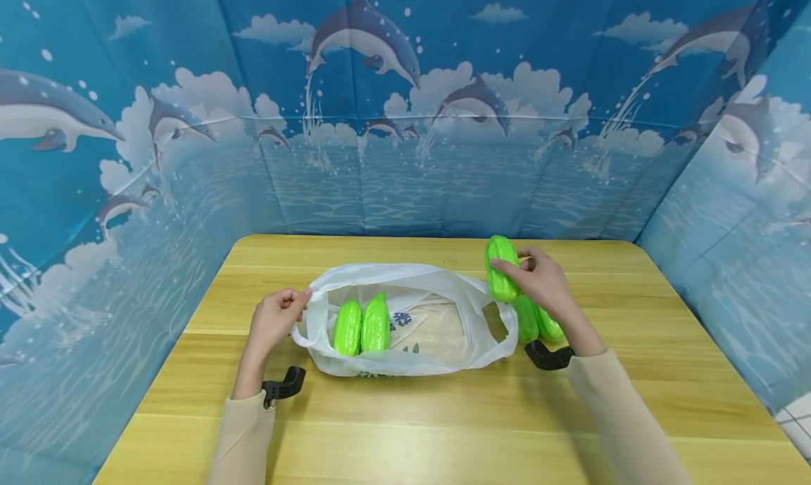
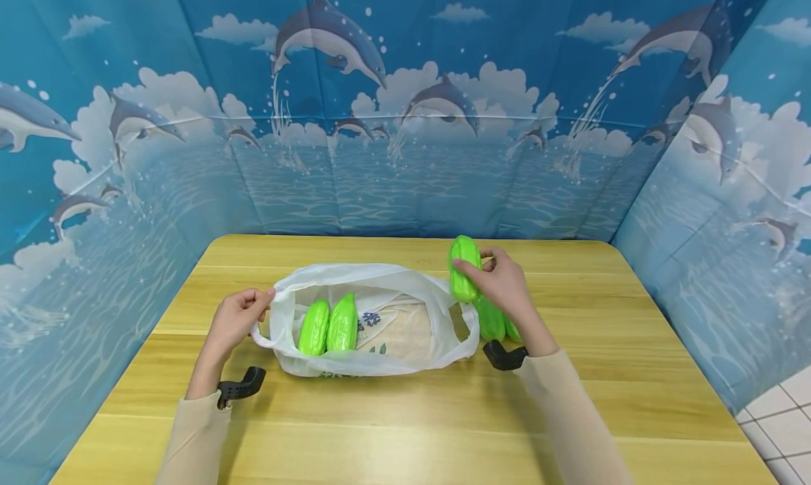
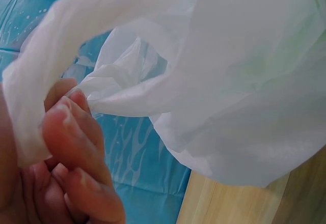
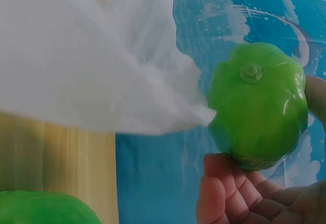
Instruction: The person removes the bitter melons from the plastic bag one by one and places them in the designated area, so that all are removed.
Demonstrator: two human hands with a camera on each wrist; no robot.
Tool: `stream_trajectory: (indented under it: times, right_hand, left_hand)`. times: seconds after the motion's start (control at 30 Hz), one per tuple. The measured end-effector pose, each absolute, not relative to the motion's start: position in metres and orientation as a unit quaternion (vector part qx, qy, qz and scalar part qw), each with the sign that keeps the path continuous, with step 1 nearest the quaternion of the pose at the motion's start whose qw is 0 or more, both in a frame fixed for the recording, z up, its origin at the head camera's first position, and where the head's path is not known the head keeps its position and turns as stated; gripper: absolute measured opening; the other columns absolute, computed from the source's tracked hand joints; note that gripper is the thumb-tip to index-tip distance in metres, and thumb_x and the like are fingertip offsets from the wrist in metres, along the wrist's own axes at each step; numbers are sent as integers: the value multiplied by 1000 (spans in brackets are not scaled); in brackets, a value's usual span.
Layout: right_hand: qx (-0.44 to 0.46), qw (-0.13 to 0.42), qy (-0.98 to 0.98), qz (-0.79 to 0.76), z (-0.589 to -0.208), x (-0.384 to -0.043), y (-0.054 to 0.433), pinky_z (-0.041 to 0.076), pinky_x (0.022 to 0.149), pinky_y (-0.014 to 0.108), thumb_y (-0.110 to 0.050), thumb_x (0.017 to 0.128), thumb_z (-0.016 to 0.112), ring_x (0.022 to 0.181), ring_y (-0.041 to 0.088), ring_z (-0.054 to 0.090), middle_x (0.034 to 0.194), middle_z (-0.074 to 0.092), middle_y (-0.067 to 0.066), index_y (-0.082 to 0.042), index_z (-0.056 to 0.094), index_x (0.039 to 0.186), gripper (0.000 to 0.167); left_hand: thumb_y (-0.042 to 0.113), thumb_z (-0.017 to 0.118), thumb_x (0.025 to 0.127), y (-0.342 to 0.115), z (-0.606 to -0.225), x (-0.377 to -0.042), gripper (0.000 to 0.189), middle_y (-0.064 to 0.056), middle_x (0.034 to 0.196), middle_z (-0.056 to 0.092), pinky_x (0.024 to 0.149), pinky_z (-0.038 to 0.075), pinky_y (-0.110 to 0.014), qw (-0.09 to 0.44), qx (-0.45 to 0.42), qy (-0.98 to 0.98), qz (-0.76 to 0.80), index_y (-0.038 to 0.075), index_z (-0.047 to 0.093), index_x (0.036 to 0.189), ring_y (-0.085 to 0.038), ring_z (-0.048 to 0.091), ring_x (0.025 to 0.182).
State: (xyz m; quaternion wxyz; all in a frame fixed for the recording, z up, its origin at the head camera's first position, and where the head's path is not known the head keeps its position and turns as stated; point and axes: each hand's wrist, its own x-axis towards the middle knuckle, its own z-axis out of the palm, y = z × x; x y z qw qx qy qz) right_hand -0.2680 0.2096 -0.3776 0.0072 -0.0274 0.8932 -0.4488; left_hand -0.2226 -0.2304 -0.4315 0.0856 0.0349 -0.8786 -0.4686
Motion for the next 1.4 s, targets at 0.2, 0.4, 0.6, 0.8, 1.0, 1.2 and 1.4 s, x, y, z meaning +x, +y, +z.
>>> stream_trajectory:
  times: [0.2,0.4,0.6,0.8,1.0,1.2,1.4]
  right_hand:
    - [-19,5,892,-451,-380,-269,219,48,64,42,-64,82,59,71,27,57,97,56,16,0,38,135,85]
    - [-6,-4,897,-443,-382,-268,226,46,67,45,-66,82,57,75,28,53,97,54,16,-1,38,135,85]
    - [7,-1,898,-439,-383,-267,232,44,66,40,-67,82,56,81,29,49,102,50,17,-2,36,137,88]
    - [12,-4,898,-439,-385,-267,239,43,66,41,-66,84,55,81,29,48,102,48,18,-1,34,140,88]
    - [21,-13,896,-444,-387,-267,247,41,63,39,-65,84,55,82,29,44,105,45,19,-2,32,141,88]
    - [32,-21,893,-448,-392,-266,252,39,66,41,-65,84,55,90,32,43,114,43,23,-2,32,142,89]
    - [48,-31,894,-444,-399,-266,256,41,67,41,-65,83,55,94,34,45,117,44,24,-3,33,143,89]
  left_hand:
    - [50,56,92,-231,-432,-223,47,-17,68,60,44,29,-26,86,36,-879,-467,6,61,76,-16,39,47]
    - [50,56,92,-231,-431,-223,47,-17,69,60,44,29,-26,88,37,-879,-467,6,61,77,-17,39,47]
    - [51,56,92,-232,-431,-223,48,-17,69,60,45,30,-27,85,37,-881,-464,5,61,77,-16,38,46]
    - [51,56,91,-231,-431,-223,48,-17,69,60,45,29,-27,86,39,-879,-468,5,61,77,-17,39,46]
    - [50,57,91,-230,-430,-222,47,-18,70,60,44,29,-26,86,40,-877,-470,6,61,77,-17,39,47]
    - [52,56,91,-230,-431,-223,48,-18,69,60,44,29,-26,85,36,-879,-469,6,61,77,-16,38,46]
    - [52,55,92,-230,-432,-224,49,-18,69,60,44,29,-27,86,35,-880,-466,6,61,77,-16,38,46]
